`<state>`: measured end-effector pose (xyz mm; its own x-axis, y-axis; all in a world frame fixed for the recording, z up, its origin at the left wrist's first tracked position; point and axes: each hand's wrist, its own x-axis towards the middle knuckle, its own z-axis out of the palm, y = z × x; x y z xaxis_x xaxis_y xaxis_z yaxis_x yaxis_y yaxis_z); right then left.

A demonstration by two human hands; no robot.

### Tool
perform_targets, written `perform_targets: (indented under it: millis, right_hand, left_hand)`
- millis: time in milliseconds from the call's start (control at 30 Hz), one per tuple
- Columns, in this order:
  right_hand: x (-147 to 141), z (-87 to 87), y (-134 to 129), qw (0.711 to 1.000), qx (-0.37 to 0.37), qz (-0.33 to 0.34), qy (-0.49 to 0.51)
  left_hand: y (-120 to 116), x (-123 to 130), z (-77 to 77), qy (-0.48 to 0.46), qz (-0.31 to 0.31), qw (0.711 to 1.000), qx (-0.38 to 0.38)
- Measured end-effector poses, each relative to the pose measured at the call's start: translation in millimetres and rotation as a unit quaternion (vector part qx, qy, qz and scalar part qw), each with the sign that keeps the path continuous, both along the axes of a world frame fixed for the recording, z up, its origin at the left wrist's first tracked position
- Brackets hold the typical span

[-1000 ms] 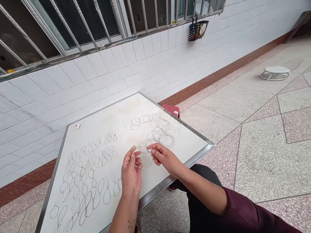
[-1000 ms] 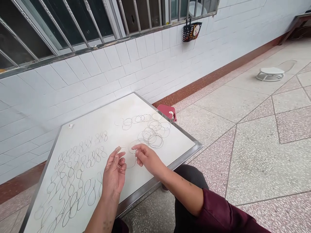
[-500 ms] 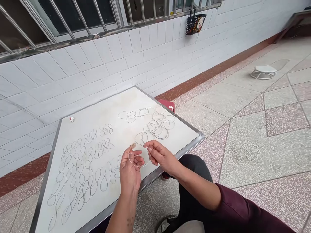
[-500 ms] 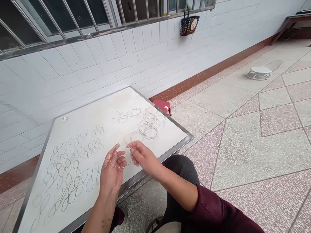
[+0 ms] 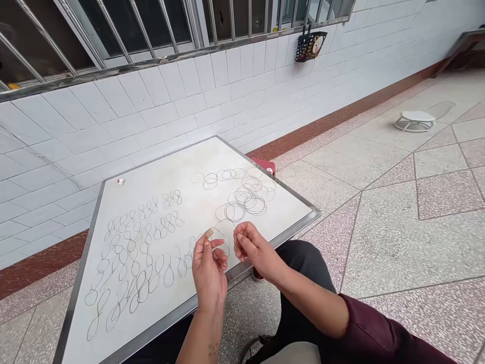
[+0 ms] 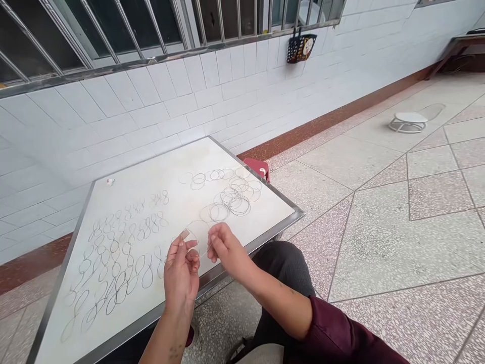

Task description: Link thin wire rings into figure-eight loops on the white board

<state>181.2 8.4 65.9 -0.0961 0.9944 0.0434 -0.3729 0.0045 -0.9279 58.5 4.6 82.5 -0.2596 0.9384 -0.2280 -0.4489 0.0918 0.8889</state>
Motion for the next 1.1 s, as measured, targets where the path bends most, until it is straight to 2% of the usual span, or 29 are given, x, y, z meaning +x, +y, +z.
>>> perform_targets:
  millis: [200,333,533,700,1100]
  right_hand:
    - [-3.2,-5.3,-0.7,0.998,0.037,-0.04,-0.025]
    - [-1.9,-8.7,2.4,0.996,0.037,-0.08,-0.005]
    - [6.6,-8.5,6.2,0.994,0.025,-0.105,0.012]
    - [13.3,-12.4,10.9,0.993,0.018,-0.116,0.017]
    - [26.1,-30.4,20.1,0.99,0.024,-0.124,-0.055]
  left_hand:
    - [-4.0,-4.2,-0.8,0.012,-0.014,1.0,-0.016]
    - [-4.6,-6.5,-1.1,0.035,-0.019,0.999,-0.009]
    - [-5.1,-11.5,-8.0,0.124,-0.056,0.99,0.028]
    - [-1.6,-16.6,-12.3,0.191,-0.078,0.978,0.031]
    - [19.6,-18.1,-15.9,0.179,-0.115,0.976,-0.044]
